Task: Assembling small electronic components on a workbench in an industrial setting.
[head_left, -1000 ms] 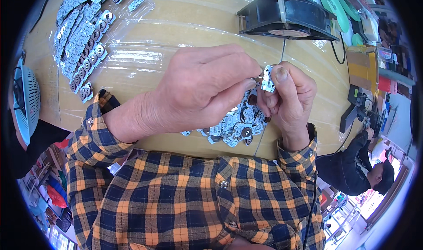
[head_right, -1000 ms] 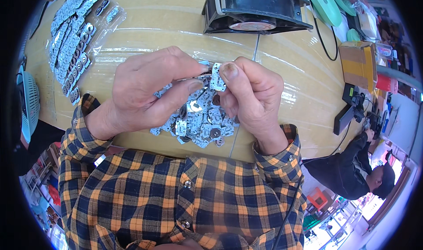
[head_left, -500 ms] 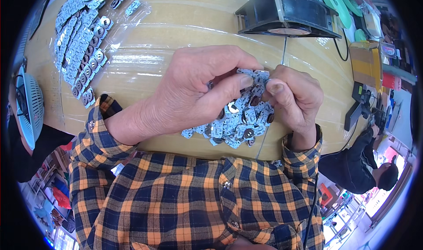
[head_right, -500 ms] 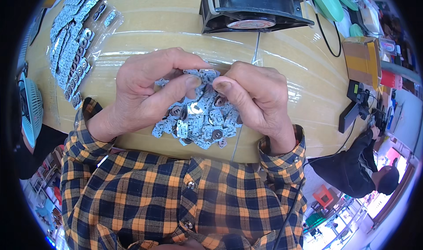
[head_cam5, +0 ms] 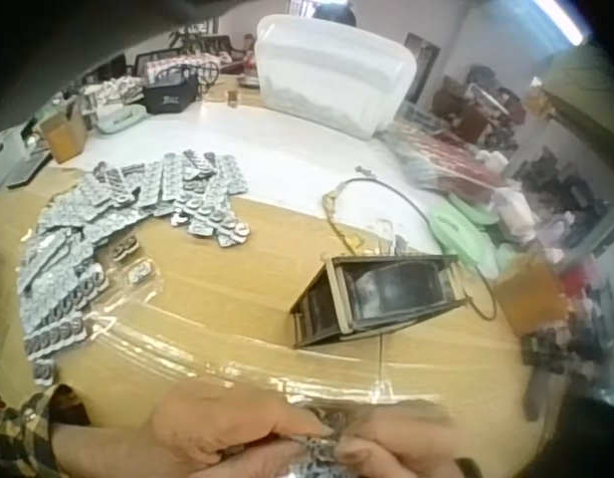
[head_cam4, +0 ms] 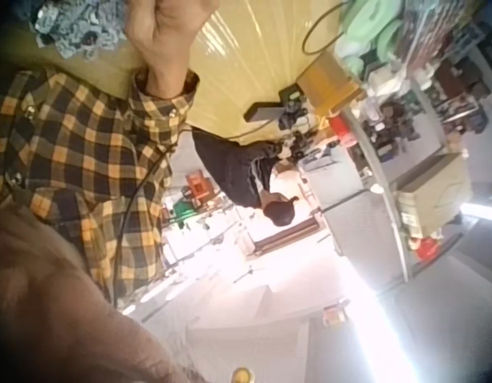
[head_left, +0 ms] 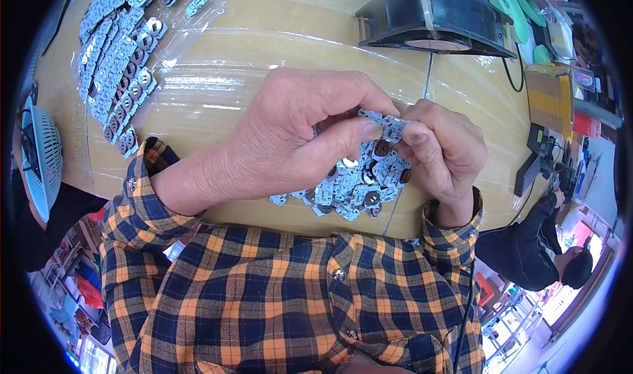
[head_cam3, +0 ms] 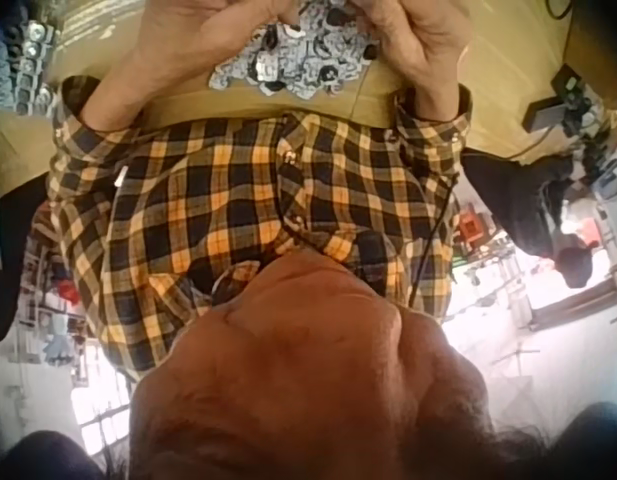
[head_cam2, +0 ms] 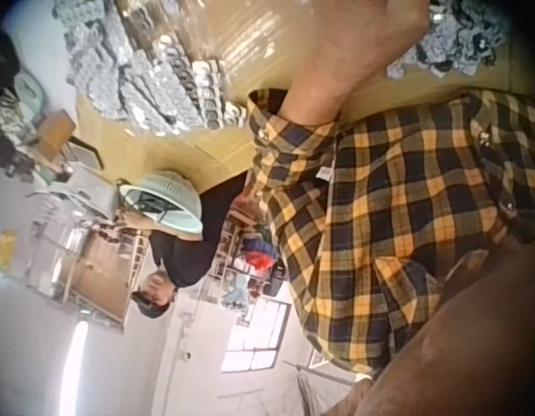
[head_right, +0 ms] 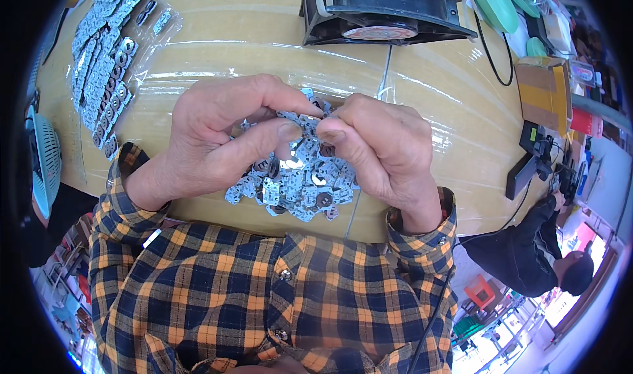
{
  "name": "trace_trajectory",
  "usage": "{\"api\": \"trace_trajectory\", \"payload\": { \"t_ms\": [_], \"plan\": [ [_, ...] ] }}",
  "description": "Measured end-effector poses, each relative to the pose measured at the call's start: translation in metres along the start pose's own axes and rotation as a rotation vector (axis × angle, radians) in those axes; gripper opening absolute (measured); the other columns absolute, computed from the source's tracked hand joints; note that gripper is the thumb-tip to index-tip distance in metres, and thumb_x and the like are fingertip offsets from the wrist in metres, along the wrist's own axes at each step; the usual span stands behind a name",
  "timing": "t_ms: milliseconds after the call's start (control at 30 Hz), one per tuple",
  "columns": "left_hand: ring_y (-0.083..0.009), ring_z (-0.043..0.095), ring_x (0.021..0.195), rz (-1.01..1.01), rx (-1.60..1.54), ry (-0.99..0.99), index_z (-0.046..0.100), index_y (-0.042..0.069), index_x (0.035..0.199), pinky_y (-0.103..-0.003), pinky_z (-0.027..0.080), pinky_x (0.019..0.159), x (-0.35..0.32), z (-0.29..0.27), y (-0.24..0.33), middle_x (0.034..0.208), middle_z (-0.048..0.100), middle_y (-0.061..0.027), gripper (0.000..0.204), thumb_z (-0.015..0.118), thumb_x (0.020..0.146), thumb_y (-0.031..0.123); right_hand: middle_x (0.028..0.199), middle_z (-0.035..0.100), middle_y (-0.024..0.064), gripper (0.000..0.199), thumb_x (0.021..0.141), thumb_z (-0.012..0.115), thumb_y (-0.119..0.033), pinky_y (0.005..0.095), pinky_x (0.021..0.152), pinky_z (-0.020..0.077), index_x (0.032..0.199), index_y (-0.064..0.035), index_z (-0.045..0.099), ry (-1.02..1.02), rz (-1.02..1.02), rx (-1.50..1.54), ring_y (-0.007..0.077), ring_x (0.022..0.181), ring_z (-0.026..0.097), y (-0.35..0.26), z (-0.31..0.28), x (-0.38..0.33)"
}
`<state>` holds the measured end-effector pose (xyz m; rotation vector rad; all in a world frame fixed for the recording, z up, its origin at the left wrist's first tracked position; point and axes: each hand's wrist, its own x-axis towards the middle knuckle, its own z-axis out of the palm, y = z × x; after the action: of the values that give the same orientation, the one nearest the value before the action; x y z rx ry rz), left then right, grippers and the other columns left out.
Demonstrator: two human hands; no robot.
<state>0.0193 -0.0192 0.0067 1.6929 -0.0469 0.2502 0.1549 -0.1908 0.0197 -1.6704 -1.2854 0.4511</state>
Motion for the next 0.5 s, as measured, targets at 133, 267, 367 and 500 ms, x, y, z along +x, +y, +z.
{"api": "trace_trajectory", "payload": {
  "t_ms": [133, 267, 367, 500],
  "plan": [
    [-0.0067, 0.063, 0.072, -0.136, -0.144, 0.012, 0.062, -0.006, 0.11, -0.019, 0.048, 0.06, -0.001, 0.001, 0.001, 0.085, 0.066, -0.0058, 0.019, 0.056, 0.092, -0.004, 0.061, 0.055, 0.007, 0.021, 0.091, 0.065, -0.015, 0.0297, 0.047, 0.0412, 0.077, 0.0004, 0.062, -0.028, 0.075, -0.029, 0.0196, 0.051, 0.056, -0.003, 0.0, 0.0],
    [-0.0057, 0.062, 0.07, -0.259, -0.288, 0.008, 0.061, -0.006, 0.109, -0.017, 0.047, 0.055, -0.002, 0.0, 0.004, 0.083, 0.065, -0.0059, 0.017, 0.055, 0.093, -0.004, 0.06, 0.055, 0.007, 0.021, 0.092, 0.064, -0.014, 0.029, 0.047, 0.0412, 0.077, 0.0009, 0.062, -0.045, 0.082, -0.028, 0.0184, 0.05, 0.057, -0.001, 0.005, 0.001],
    [-0.006, 0.062, 0.066, -0.311, -0.412, 0.064, 0.062, -0.005, 0.107, -0.017, 0.048, 0.052, 0.0, 0.003, 0.002, 0.079, 0.065, -0.0051, 0.015, 0.057, 0.093, -0.002, 0.059, 0.056, 0.0059, 0.021, 0.093, 0.062, -0.012, 0.0267, 0.046, 0.0411, 0.078, 0.0017, 0.063, -0.041, 0.106, 0.026, 0.0138, 0.05, 0.057, -0.006, 0.006, 0.001],
    [-0.0073, 0.063, 0.063, -0.405, -0.489, 0.006, 0.062, -0.005, 0.106, -0.018, 0.049, 0.051, 0.002, -0.008, 0.001, 0.077, 0.066, -0.0058, 0.016, 0.059, 0.092, 0.001, 0.059, 0.056, 0.0039, 0.027, 0.099, 0.054, -0.016, 0.0227, 0.041, 0.0367, 0.079, 0.0019, 0.061, -0.045, 0.461, 0.596, 0.0084, 0.046, 0.051, -0.007, 0.009, -0.004]
  ]
}}
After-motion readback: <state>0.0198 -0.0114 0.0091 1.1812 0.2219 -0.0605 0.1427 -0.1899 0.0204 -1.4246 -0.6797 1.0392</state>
